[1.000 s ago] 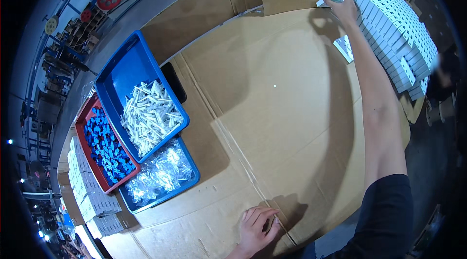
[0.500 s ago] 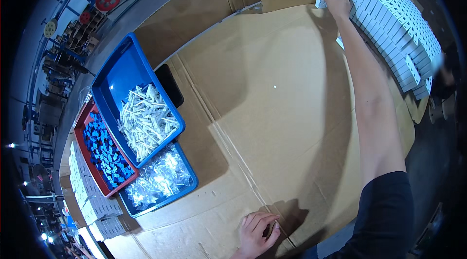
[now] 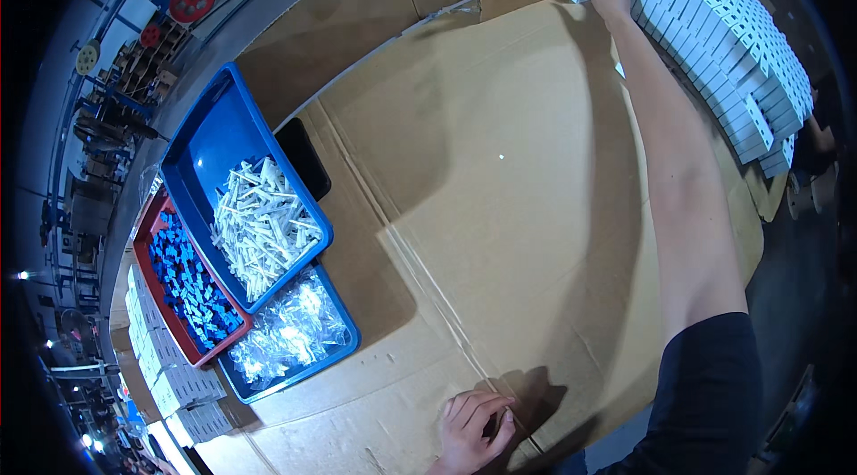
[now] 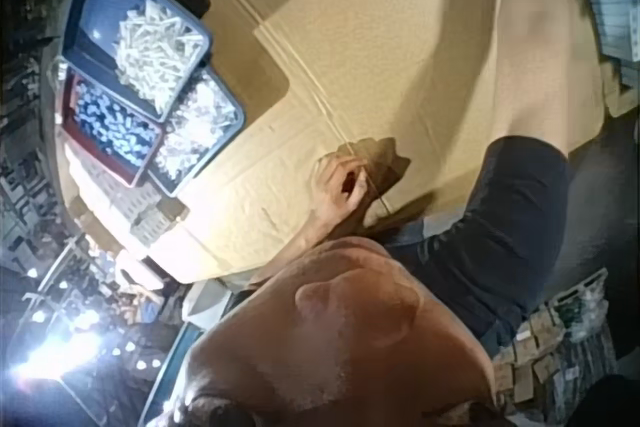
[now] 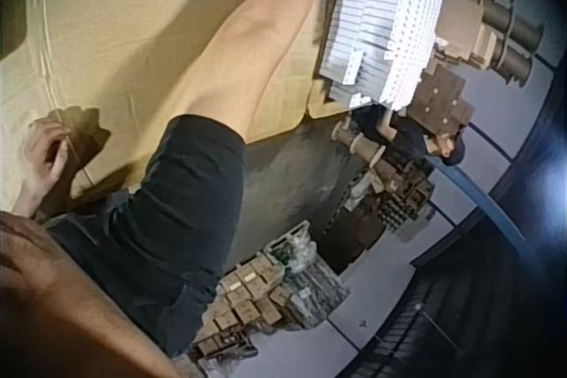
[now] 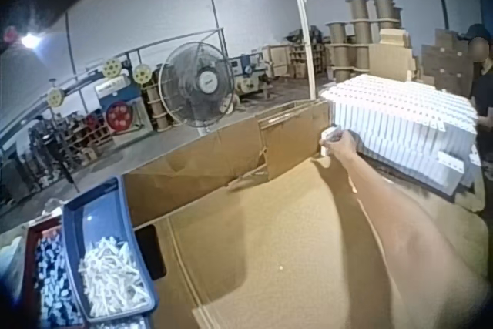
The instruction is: The recorder is assembling an electronic unit by placing components into a plastic casing, securing them, and then placing the finished units into a storage area.
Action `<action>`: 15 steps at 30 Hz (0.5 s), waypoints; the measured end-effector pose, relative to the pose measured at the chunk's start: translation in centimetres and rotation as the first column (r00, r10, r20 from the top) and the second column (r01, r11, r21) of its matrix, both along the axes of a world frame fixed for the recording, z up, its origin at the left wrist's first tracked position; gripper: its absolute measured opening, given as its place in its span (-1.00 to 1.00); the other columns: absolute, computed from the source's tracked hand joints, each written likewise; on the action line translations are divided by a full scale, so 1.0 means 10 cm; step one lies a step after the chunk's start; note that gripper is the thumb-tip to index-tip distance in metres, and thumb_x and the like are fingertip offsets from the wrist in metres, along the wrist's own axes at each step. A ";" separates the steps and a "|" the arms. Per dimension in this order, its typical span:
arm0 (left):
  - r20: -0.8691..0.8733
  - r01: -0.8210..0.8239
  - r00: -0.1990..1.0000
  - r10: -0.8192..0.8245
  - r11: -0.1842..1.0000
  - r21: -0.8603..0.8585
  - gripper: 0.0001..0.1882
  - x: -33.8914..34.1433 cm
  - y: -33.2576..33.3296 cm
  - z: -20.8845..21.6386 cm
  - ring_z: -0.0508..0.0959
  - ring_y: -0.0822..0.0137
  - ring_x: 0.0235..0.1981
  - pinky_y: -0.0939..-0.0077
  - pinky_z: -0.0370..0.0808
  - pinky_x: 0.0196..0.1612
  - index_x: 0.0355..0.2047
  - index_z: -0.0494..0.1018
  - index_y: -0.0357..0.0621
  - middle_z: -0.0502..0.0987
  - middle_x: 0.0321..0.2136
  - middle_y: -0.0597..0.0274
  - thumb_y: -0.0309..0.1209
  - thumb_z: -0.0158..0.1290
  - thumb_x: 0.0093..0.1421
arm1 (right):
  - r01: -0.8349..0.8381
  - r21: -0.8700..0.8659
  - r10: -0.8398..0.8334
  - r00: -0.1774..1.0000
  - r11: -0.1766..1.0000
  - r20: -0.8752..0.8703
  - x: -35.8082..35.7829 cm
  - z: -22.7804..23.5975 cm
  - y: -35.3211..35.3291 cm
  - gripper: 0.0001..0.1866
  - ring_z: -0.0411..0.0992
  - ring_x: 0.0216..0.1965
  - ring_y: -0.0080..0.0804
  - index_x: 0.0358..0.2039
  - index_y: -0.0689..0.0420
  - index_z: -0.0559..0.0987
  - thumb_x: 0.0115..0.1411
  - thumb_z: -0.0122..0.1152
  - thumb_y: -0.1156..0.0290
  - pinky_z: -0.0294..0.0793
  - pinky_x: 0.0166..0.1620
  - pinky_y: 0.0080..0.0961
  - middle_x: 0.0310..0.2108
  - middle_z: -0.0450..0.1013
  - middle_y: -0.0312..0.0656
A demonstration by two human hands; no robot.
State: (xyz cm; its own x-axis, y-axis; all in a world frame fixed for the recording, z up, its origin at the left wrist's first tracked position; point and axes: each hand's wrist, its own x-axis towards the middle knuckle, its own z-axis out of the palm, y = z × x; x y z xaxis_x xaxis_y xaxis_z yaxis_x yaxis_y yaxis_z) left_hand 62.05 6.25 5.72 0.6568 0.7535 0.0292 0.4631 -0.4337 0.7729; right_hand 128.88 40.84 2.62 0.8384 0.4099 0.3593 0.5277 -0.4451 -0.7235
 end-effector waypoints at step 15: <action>0.082 0.006 0.997 -0.004 1.000 -0.016 -0.76 -0.03 0.00 -0.19 0.58 0.22 -0.14 0.32 0.41 -0.03 -0.18 0.64 -0.06 0.63 -0.21 0.27 -0.43 0.26 0.11 | -0.317 -0.629 0.394 0.919 0.710 -0.018 -0.70 0.83 -2.07 -0.35 0.56 -0.05 -0.23 0.08 0.19 0.57 0.10 0.50 0.02 0.50 0.04 -0.32 -0.06 0.60 0.01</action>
